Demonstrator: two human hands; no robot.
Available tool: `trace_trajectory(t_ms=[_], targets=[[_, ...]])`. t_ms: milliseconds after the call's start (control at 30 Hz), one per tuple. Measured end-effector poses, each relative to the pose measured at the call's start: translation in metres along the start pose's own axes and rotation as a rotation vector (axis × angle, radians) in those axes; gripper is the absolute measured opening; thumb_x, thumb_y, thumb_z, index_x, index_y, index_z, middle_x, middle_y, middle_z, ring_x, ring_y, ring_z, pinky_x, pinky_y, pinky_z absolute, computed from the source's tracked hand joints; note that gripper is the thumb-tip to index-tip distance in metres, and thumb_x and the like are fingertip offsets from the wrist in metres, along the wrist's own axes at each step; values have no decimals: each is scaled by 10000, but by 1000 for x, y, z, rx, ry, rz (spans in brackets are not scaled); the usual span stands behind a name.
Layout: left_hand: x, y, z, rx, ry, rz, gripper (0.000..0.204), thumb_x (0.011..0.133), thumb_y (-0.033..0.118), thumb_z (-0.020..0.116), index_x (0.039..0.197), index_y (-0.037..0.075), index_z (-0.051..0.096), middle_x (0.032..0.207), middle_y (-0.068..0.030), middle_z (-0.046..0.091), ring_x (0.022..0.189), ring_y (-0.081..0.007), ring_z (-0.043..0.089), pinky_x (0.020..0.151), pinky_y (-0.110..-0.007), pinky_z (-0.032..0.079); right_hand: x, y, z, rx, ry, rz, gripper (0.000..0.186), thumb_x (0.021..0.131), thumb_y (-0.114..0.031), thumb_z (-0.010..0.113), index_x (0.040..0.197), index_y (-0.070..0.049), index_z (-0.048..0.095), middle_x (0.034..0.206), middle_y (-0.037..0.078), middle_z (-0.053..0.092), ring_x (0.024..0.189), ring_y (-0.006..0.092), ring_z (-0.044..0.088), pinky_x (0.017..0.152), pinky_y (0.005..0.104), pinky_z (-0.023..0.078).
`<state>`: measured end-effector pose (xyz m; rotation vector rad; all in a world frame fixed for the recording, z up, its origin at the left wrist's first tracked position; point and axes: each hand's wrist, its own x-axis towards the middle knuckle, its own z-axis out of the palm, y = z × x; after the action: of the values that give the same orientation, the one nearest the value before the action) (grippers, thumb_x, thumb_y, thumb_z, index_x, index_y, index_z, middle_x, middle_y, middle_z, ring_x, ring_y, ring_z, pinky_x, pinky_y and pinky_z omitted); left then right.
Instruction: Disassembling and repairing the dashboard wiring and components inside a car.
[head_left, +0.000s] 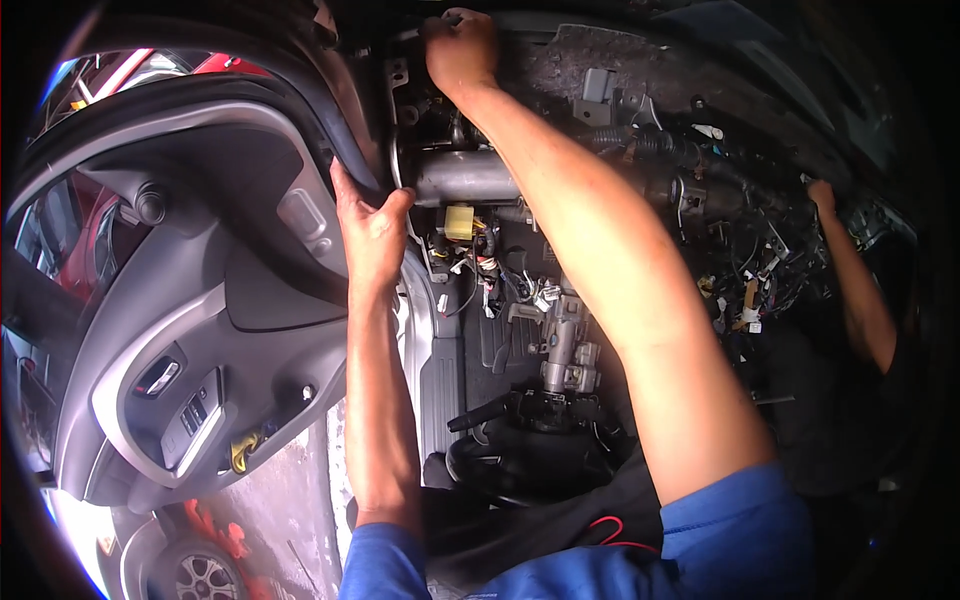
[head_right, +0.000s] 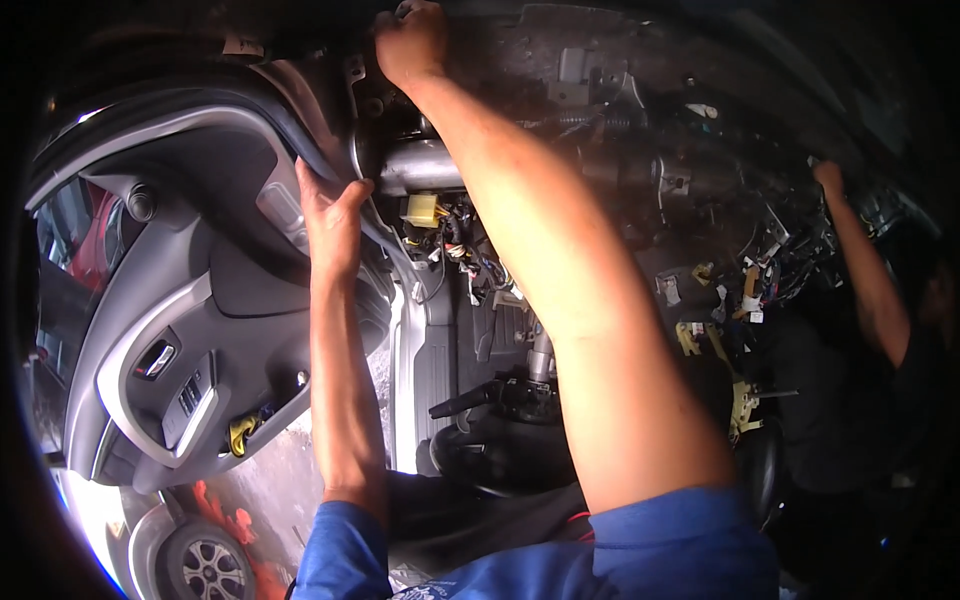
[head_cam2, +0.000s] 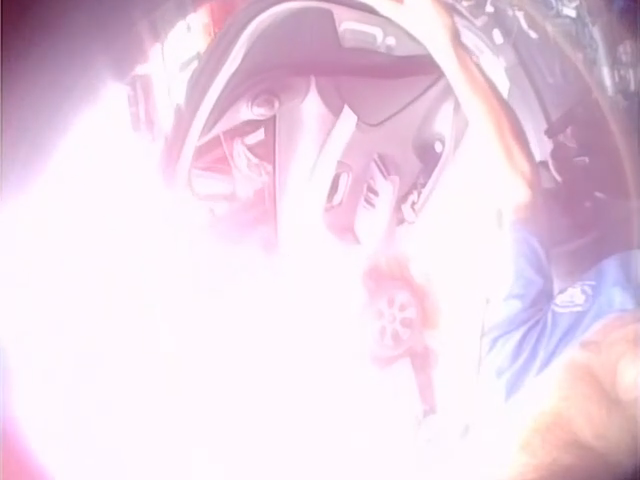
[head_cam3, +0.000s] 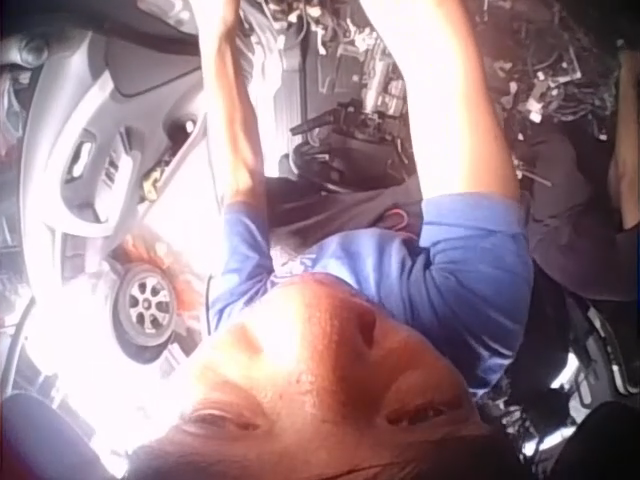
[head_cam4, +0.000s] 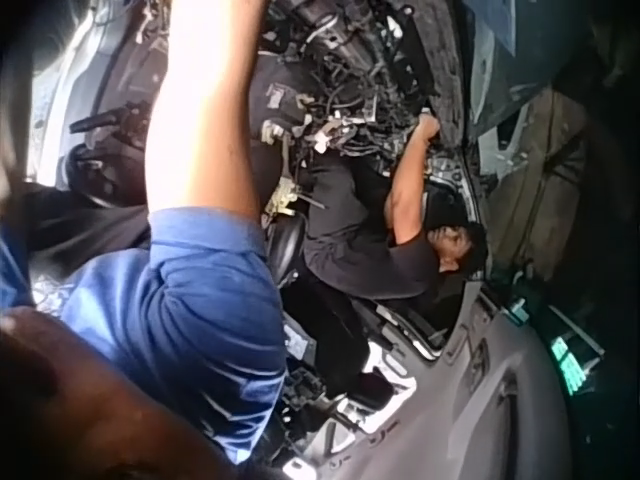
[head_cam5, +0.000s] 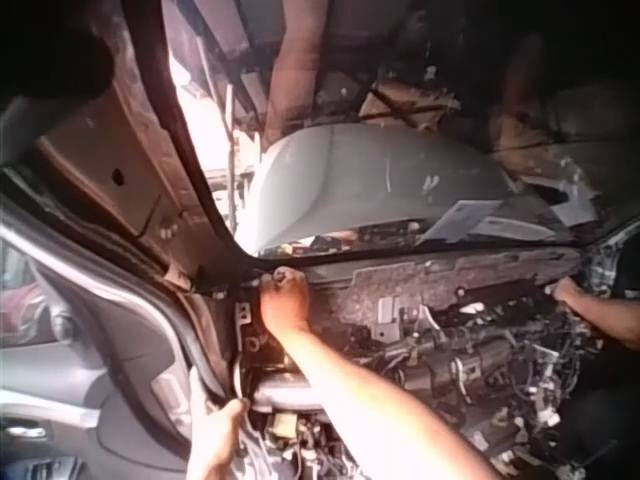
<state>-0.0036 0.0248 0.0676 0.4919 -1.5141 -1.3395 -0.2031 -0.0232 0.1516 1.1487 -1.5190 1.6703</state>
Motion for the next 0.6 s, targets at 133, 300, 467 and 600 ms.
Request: trace_trajectory(t_ms=[133, 300, 467, 600], targets=[[-1, -3, 8, 8, -40, 46, 711, 731, -41, 592, 1376, -22, 294, 1187, -125, 540, 1093, -209, 526, 949, -292, 413, 3, 8, -11, 15, -58, 125, 239, 732, -214, 624, 678, 19, 633, 596, 204, 589, 562, 323, 610, 535, 408, 446], [3, -15, -18, 62, -68, 56, 857, 732, -28, 595, 1455, -80, 138, 1328, -192, 456, 1169, -223, 503, 996, -275, 397, -88, -67, -54, 385, -293, 84, 272, 740, -201, 656, 640, -28, 472, 547, 58, 417, 532, 145, 432, 504, 318, 347], [8, -26, -2, 15, 7, 90, 847, 747, -32, 588, 1455, -93, 128, 1315, -190, 477, 1159, -209, 510, 988, -274, 402, -56, -51, -59, 351, -267, 46, 224, 691, -156, 622, 609, -5, 479, 566, 175, 495, 548, 297, 523, 529, 383, 391], [1, 0, 11, 12, -61, -51, 853, 742, -34, 573, 1457, -107, 114, 1369, -215, 431, 1203, -218, 482, 1013, -269, 371, -32, -26, -46, 266, -141, 18, 203, 673, -150, 640, 623, 35, 573, 521, 141, 532, 500, 224, 536, 501, 350, 404]])
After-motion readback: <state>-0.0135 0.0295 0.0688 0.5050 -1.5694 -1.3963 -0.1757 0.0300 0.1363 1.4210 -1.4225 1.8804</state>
